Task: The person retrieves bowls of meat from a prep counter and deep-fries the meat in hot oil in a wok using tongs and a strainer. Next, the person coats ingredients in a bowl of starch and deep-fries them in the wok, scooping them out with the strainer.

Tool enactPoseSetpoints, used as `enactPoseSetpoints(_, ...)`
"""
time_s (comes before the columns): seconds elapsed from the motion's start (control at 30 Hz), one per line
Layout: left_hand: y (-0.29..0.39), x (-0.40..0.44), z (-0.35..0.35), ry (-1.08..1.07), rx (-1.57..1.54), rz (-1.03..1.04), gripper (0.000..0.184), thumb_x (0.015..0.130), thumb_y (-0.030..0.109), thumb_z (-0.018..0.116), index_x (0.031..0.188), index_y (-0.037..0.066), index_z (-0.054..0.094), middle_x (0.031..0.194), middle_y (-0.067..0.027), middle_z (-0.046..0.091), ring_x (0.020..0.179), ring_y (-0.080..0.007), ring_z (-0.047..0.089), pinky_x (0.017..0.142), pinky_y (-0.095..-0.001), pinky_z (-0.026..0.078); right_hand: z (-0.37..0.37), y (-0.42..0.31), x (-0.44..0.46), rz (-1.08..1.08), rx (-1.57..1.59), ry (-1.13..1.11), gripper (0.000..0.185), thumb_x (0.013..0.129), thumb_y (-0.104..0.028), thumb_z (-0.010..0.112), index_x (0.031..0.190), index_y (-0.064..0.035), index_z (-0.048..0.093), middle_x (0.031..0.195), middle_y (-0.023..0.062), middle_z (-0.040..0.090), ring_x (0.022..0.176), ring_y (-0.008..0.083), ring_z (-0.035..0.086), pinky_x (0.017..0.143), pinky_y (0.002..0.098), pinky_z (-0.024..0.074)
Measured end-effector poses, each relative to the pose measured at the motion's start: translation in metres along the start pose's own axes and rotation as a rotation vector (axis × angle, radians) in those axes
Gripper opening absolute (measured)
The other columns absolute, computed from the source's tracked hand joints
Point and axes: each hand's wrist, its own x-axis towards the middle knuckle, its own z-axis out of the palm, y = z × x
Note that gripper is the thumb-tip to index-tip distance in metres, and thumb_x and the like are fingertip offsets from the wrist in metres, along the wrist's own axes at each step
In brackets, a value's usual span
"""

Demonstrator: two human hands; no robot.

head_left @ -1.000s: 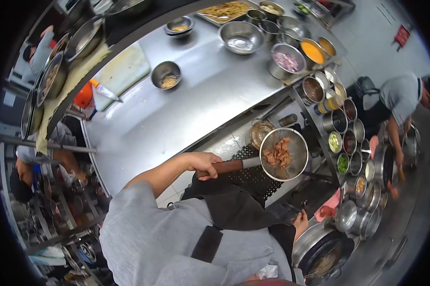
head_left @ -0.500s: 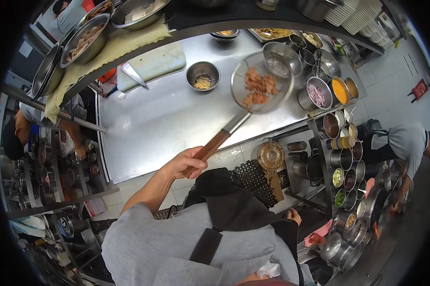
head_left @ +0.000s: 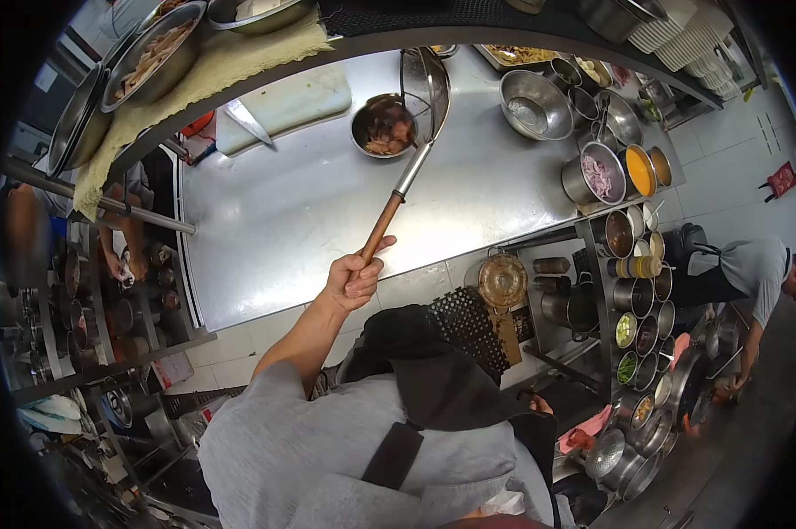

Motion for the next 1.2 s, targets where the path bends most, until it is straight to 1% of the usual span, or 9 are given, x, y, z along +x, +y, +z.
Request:
enactPoseSetpoints(0.1, 0.002, 0.003, -0.002, 0.008, 0.018, -0.003, 0.064, 0.076, 0.002, 0.054, 0.136, -0.002, 0.032, 0.064, -0.0087, 0.049, 0.034, -0.0104, 0.041, 0.03, -0.0202, 0.038, -0.002, -0.022, -0.008, -0.095, -0.004, 0.066, 0.026, 0.08, -0.012, 0.059, 0.104, -0.004, 0.067, 0.081, 0.0161, 0.069, 0.071, 0.0215, 0.068, 0.068, 0.032, 0.051)
enactPoseSetpoints(0.17, 0.004, 0.002, -0.002, -0.005, 0.029, -0.02, 0.065, 0.076, 0.002, 0.054, 0.136, -0.002, 0.032, 0.065, -0.0089, 0.049, 0.034, -0.0107, 0.041, 0.03, -0.0204, 0.038, -0.011, -0.06, -0.023, 0.08, 0.023, 0.048, 0.027, 0.08, -0.011, 0.058, 0.104, -0.003, 0.067, 0.08, 0.0164, 0.069, 0.068, 0.0216, 0.067, 0.067, 0.0322, 0.051)
enactPoseSetpoints(0.3, 0.007, 0.0, 0.001, 0.034, 0.179, -0.096, 0.066, 0.075, 0.004, 0.057, 0.136, -0.001, 0.033, 0.064, -0.0091, 0.051, 0.033, -0.011, 0.042, 0.029, -0.0202, 0.037, 0.003, -0.032, -0.022, 0.006, 0.038, 0.091, 0.027, 0.081, -0.012, 0.058, 0.104, -0.0022, 0.067, 0.079, 0.0163, 0.069, 0.066, 0.0212, 0.067, 0.065, 0.0321, 0.0509)
enactPoseSetpoints(0.47, 0.002, 0.0, 0.014, 0.159, 0.459, -0.204, 0.065, 0.075, 0.004, 0.06, 0.134, 0.0, 0.034, 0.061, -0.0079, 0.049, 0.035, -0.0121, 0.045, 0.03, -0.0225, 0.036, 0.008, -0.03, -0.026, -0.044, -0.02, 0.12, 0.026, 0.081, -0.011, 0.06, 0.104, -0.0012, 0.066, 0.086, 0.018, 0.069, 0.076, 0.0248, 0.069, 0.07, 0.0336, 0.0515)
enactPoseSetpoints(0.63, -0.012, 0.0, 0.033, 0.258, 0.893, -0.365, 0.057, 0.072, 0.01, 0.067, 0.123, 0.001, 0.043, 0.063, -0.0064, 0.05, 0.038, -0.0121, 0.047, 0.033, -0.0243, 0.037, -0.012, -0.123, -0.047, 0.055, -0.122, 0.105, 0.025, 0.082, -0.009, 0.059, 0.104, 0.0002, 0.065, 0.093, 0.0201, 0.067, 0.088, 0.0286, 0.067, 0.078, 0.0349, 0.0502)
enactPoseSetpoints(0.93, -0.052, 0.039, 0.051, 0.174, 1.126, -0.733, 0.058, 0.071, 0.004, 0.068, 0.125, 0.003, 0.046, 0.071, -0.0041, 0.054, 0.044, -0.0126, 0.051, 0.039, -0.0253, 0.04, 0.001, -0.081, -0.091, 0.224, 0.109, 0.279, 0.027, 0.085, -0.011, 0.057, 0.108, 0.0027, 0.063, 0.094, 0.0194, 0.068, 0.08, 0.0267, 0.068, 0.073, 0.0341, 0.0511)
enactPoseSetpoints(1.0, -0.065, 0.051, 0.054, 0.172, 1.122, -0.777, 0.06, 0.071, 0.004, 0.068, 0.126, 0.003, 0.045, 0.072, -0.0036, 0.054, 0.044, -0.0122, 0.051, 0.039, -0.025, 0.04, 0.0, -0.086, -0.115, 0.269, 0.224, 0.267, 0.028, 0.085, -0.009, 0.056, 0.11, 0.0017, 0.063, 0.088, 0.0152, 0.069, 0.049, 0.0137, 0.056, 0.05, 0.0283, 0.0472)
enactPoseSetpoints(1.17, -0.103, 0.074, 0.053, 0.093, 1.193, -0.986, 0.058, 0.07, 0.004, 0.068, 0.123, 0.001, 0.045, 0.072, -0.0033, 0.054, 0.044, -0.0107, 0.051, 0.039, -0.0241, 0.039, 0.023, -0.046, -0.181, 0.526, 0.429, 0.349, 0.027, 0.087, -0.01, 0.056, 0.109, 0.0024, 0.063, 0.088, 0.0161, 0.069, 0.054, 0.0162, 0.06, 0.054, 0.0286, 0.0489)
enactPoseSetpoints(1.2, -0.117, 0.08, 0.049, 0.053, 1.231, -1.033, 0.06, 0.07, 0.004, 0.069, 0.124, 0.001, 0.044, 0.072, -0.0035, 0.054, 0.044, -0.0107, 0.051, 0.039, -0.0242, 0.039, 0.043, 0.0, -0.197, 0.385, 0.311, 0.47, 0.026, 0.088, -0.012, 0.056, 0.108, 0.0026, 0.063, 0.087, 0.0151, 0.068, 0.061, 0.0188, 0.061, 0.06, 0.0299, 0.0502)
